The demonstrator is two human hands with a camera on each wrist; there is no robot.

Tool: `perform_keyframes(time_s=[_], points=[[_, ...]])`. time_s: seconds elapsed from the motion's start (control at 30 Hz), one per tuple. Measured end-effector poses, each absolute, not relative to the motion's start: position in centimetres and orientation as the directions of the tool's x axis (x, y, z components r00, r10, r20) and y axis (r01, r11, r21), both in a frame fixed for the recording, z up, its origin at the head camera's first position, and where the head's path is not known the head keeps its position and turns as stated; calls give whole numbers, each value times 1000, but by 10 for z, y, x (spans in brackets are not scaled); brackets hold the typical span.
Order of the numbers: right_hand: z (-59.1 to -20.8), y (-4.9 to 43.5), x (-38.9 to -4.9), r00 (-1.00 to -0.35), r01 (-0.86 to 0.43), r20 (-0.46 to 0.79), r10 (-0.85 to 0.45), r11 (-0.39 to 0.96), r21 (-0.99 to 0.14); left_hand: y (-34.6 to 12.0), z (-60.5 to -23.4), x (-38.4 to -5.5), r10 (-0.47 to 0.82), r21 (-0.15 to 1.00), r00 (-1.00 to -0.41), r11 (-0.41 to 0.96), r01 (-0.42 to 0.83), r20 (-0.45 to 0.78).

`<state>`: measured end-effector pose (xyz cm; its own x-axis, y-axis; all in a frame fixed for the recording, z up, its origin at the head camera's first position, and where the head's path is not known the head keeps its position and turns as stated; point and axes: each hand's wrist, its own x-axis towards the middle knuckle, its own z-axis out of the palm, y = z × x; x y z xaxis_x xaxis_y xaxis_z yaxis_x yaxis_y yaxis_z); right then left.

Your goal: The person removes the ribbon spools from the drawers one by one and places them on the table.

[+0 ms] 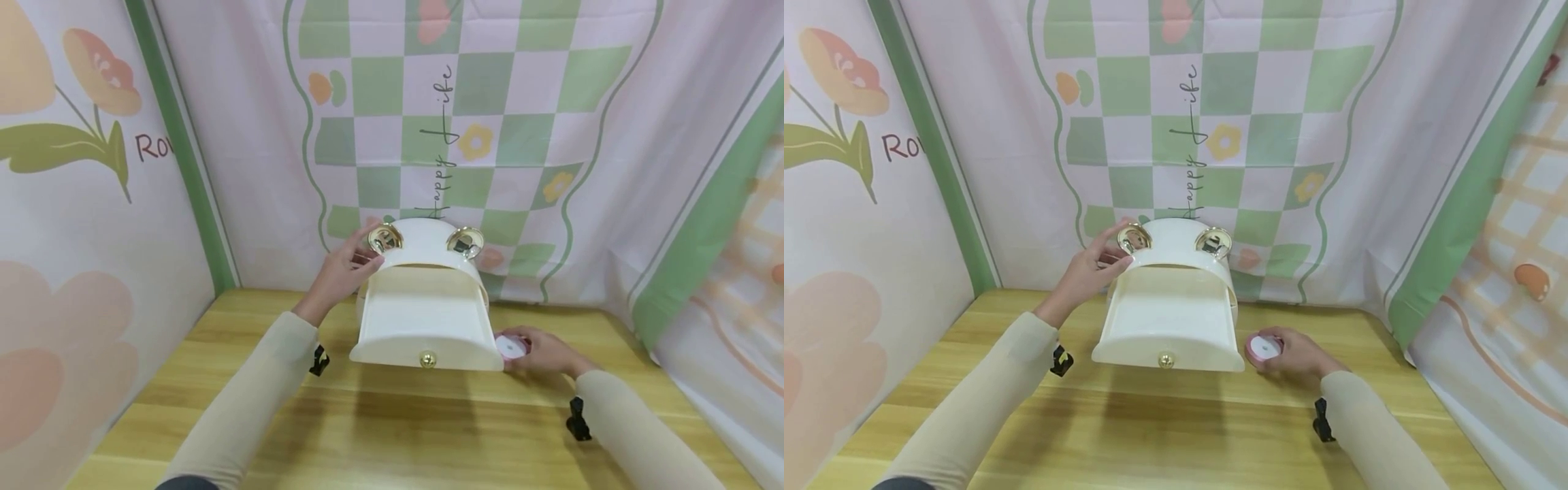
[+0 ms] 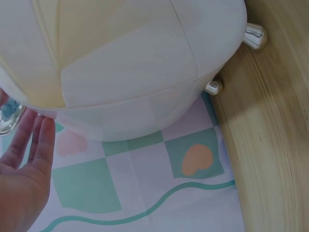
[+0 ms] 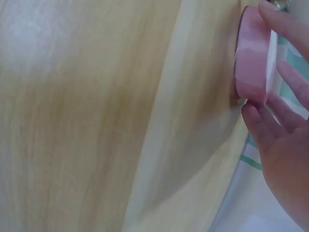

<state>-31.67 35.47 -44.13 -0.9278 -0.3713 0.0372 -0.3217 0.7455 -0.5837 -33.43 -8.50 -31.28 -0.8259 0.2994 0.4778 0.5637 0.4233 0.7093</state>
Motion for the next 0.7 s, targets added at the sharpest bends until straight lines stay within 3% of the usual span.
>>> perform_keyframes(time_s=[0.3,0.7], points=[[-423,356,-308,-937,-283,2,-351,754,-593,-86,-312,-334,308,700,-818,423,575,486],[-388,356,-293,-880,-468,195,-433,726,-503,-85,-311,-332,307,706,-825,428,565,474]])
